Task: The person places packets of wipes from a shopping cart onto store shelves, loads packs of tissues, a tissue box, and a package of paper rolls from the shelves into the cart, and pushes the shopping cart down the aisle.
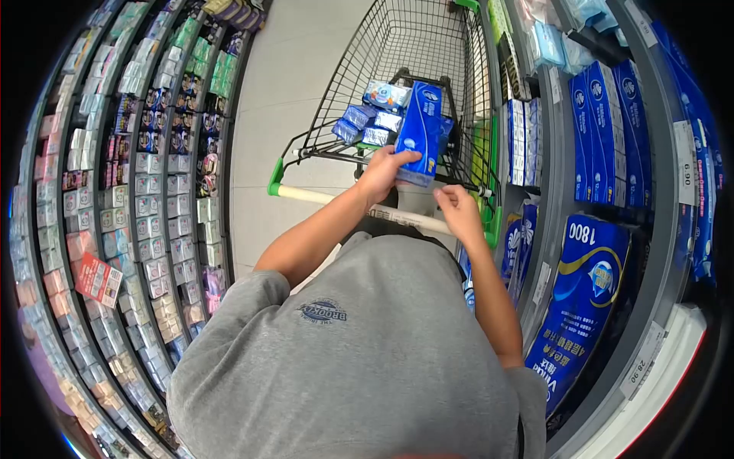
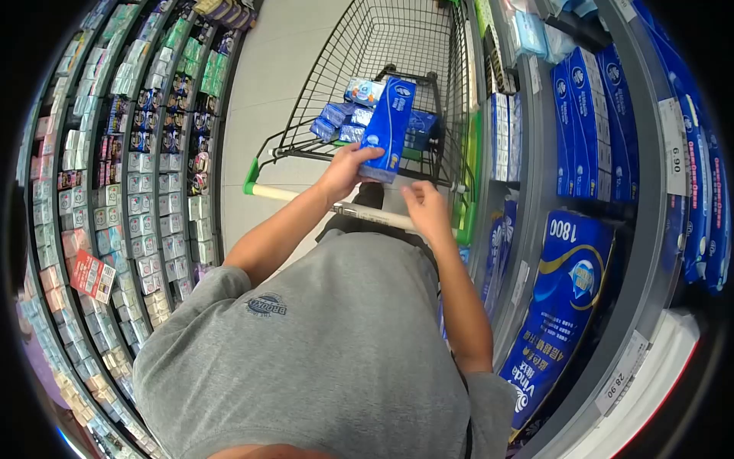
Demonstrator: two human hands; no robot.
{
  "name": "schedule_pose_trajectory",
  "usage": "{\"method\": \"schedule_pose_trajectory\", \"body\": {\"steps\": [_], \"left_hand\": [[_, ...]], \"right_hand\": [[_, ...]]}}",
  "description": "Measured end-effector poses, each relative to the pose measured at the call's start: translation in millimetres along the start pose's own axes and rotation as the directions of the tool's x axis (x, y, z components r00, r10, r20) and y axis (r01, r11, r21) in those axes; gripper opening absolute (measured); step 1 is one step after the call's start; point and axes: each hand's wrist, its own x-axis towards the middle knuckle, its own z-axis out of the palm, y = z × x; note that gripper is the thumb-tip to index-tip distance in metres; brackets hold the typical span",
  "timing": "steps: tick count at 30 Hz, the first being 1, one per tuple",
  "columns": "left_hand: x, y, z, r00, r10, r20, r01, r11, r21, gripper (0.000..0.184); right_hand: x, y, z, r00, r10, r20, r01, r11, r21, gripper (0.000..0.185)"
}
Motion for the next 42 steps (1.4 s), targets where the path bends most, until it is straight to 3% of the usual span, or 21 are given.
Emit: {"method": "schedule_pose_trajectory", "body": {"steps": [2,3,5,6,9,12,16,23,26,28,30,33,37,38,42], "left_hand": [[0,3,-3,1.000,0.009,-0.017,-0.008,1.000,0.027,0.037],[2,3,-6,0.999,0.037,-0.028,-0.036,0.998,0.046,0.036],[8,6,-16,1.000,0.010,-0.017,-0.010,0.999,0.034,0.035],[7,11,-18,1.000,0.003,-0.025,-0.002,0.999,0.040,0.034],[15,20,-33,0.996,0.009,-0.086,-0.003,0.997,0.075,0.036],[19,33,-50,0.988,-0.004,-0.155,0.011,0.999,0.047,0.045],[15,51,-74,0.967,0.020,-0.256,-0.023,1.000,-0.011,0.036],[34,42,-88,0.970,-0.032,-0.239,0.010,0.996,-0.091,0.038],[65,26,-110,0.991,-0.114,-0.063,0.100,0.976,-0.195,0.038],[79,22,-107,0.985,-0.140,-0.103,0.116,0.971,-0.207,0.036],[95,14,-108,0.976,-0.184,-0.112,0.161,0.969,-0.187,0.035],[114,5,-108,0.944,-0.162,-0.286,0.144,0.986,-0.083,0.035],[123,0,-115,0.803,-0.048,-0.594,0.037,0.999,-0.031,0.041],[122,-3,-114,0.784,0.012,-0.621,-0.032,0.999,-0.021,0.047],[137,-22,-132,0.796,0.074,-0.601,-0.071,0.997,0.030,0.052]], "right_hand": [[-13,3,5,0.999,-0.013,0.052,0.025,0.969,-0.248,0.042],[-17,-9,4,0.999,-0.006,0.050,0.018,0.969,-0.246,0.042],[-26,-25,4,0.978,-0.003,0.206,0.111,0.850,-0.514,0.043],[-29,-18,7,0.980,-0.126,0.154,0.189,0.833,-0.521,0.044],[-32,-17,10,0.976,-0.158,0.152,0.217,0.791,-0.572,0.042],[-36,-9,9,0.968,-0.204,0.143,0.249,0.786,-0.566,0.041],[-43,-5,4,0.970,-0.195,0.148,0.245,0.788,-0.565,0.038],[-52,-3,-14,0.981,-0.118,0.153,0.185,0.801,-0.569,0.036],[-54,7,-21,0.981,-0.153,0.121,0.195,0.781,-0.593,0.033],[-54,11,-24,0.971,-0.237,0.033,0.221,0.838,-0.499,0.027],[-53,9,-27,0.979,-0.205,0.019,0.187,0.849,-0.493,0.024],[-54,16,-40,0.986,-0.168,-0.019,0.139,0.869,-0.475,0.018],[-51,22,-46,0.991,-0.113,-0.065,0.078,0.914,-0.398,0.016],[-50,23,-48,0.991,-0.110,-0.071,0.074,0.917,-0.392,0.016],[-49,26,-50,0.989,-0.115,-0.097,0.073,0.932,-0.355,0.016]]}}
